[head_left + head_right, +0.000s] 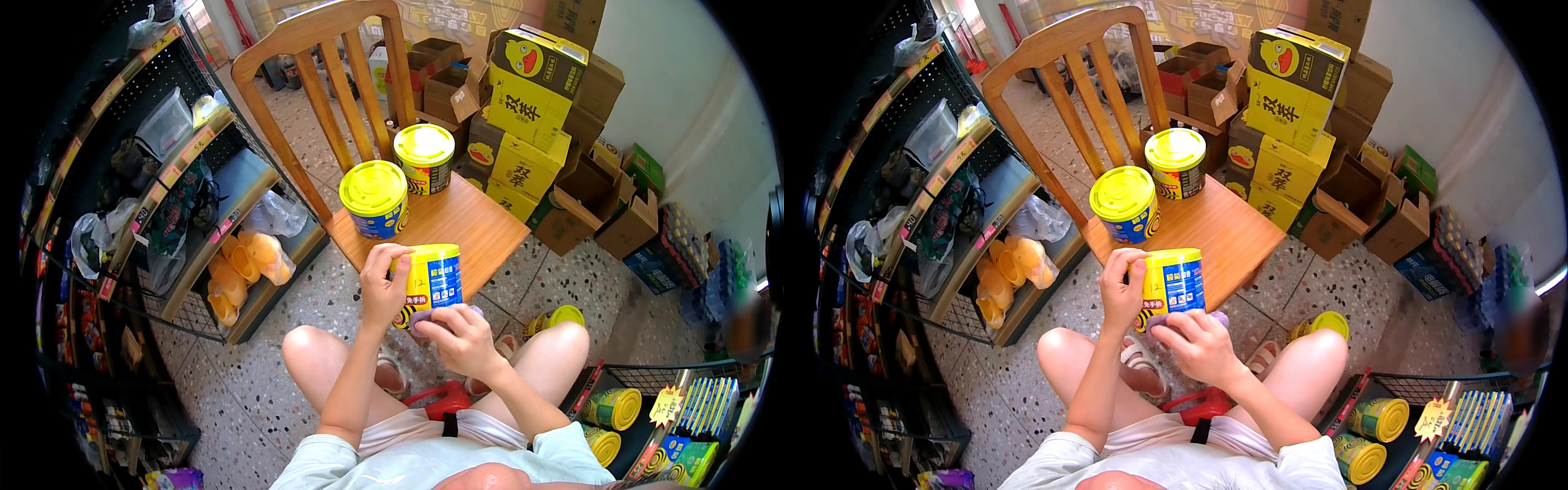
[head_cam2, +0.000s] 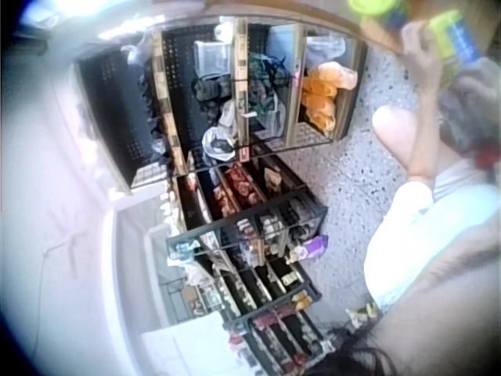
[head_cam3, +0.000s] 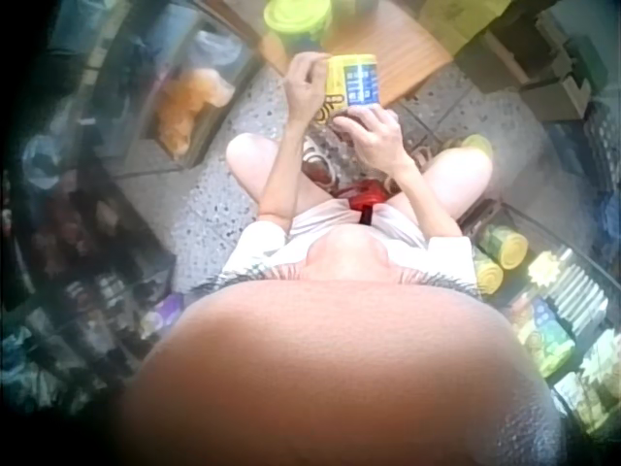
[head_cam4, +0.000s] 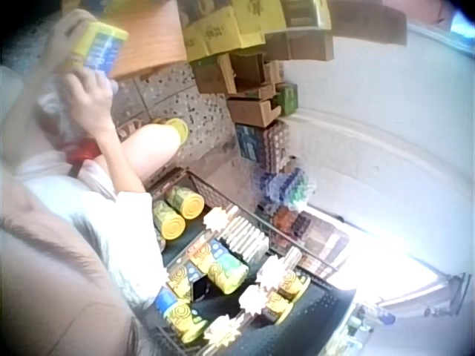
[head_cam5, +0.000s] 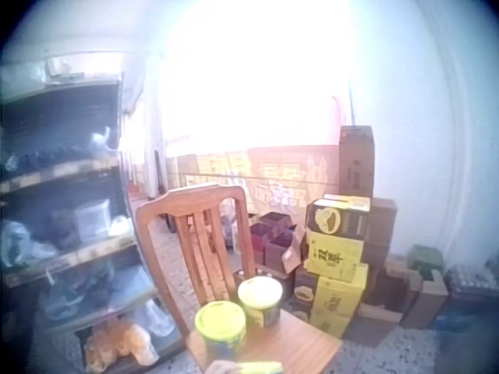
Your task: The person cleans the lids of several blue and yellow plastic containers using a purple cloth while sitting in a storage area.
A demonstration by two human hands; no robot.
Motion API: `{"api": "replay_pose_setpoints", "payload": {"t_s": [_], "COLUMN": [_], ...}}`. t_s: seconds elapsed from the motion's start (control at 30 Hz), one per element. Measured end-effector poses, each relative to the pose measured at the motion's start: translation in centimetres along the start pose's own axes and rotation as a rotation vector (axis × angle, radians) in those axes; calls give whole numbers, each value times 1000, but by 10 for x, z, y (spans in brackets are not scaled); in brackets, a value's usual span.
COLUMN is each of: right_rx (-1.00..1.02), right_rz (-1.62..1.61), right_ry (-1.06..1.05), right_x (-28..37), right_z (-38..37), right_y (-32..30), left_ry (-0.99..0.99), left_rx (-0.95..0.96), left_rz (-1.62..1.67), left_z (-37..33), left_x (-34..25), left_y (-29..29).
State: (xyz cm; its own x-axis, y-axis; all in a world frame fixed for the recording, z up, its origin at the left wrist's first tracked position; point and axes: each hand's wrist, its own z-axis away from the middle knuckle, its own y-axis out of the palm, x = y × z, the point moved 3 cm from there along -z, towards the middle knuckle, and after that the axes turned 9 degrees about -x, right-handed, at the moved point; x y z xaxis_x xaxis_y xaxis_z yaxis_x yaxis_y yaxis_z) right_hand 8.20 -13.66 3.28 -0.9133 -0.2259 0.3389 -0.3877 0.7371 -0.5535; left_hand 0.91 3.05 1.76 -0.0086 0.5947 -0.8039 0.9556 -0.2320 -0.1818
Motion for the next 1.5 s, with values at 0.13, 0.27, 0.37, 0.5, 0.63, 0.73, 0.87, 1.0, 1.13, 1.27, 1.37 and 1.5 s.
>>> {"api": "replay_pose_setpoints", "payload": {"t_s": [0.13,0.27,0.37,0.5,0.63,0.73,0.87,1.0,1.13,1.27,1.37,1.5], "right_rx": [-28,-115,-159,-162,-130,-103,-77,-86,-116,-150,-179,-217], "right_rz": [37,42,37,14,-12,-36,-50,-55,10,11,-18,-34], "right_ry": [73,71,98,106,113,101,106,76,51,44,64,46], "right_x": [-12,-27,-38,-38,-30,-22,-13,-6,-13,-26,-29,-33], "right_z": [-12,-33,-42,-41,-33,-19,2,21,34,49,51,56], "right_y": [-1,1,3,7,6,7,7,7,9,10,10,15], "left_ry": [23,29,37,30,15,-5,-13,-9,-16,-29,-32,-34], "left_rx": [22,20,30,17,1,-4,-1,-25,1,26,29,12], "left_rz": [15,12,9,27,22,34,44,53,46,87,147,179], "left_z": [0,0,1,0,1,0,-1,0,-2,-1,1,1], "left_x": [-3,-2,-3,0,5,8,9,12,8,16,24,25], "left_y": [0,-1,-1,0,-2,-3,-2,-4,-4,-8,-11,-13]}}
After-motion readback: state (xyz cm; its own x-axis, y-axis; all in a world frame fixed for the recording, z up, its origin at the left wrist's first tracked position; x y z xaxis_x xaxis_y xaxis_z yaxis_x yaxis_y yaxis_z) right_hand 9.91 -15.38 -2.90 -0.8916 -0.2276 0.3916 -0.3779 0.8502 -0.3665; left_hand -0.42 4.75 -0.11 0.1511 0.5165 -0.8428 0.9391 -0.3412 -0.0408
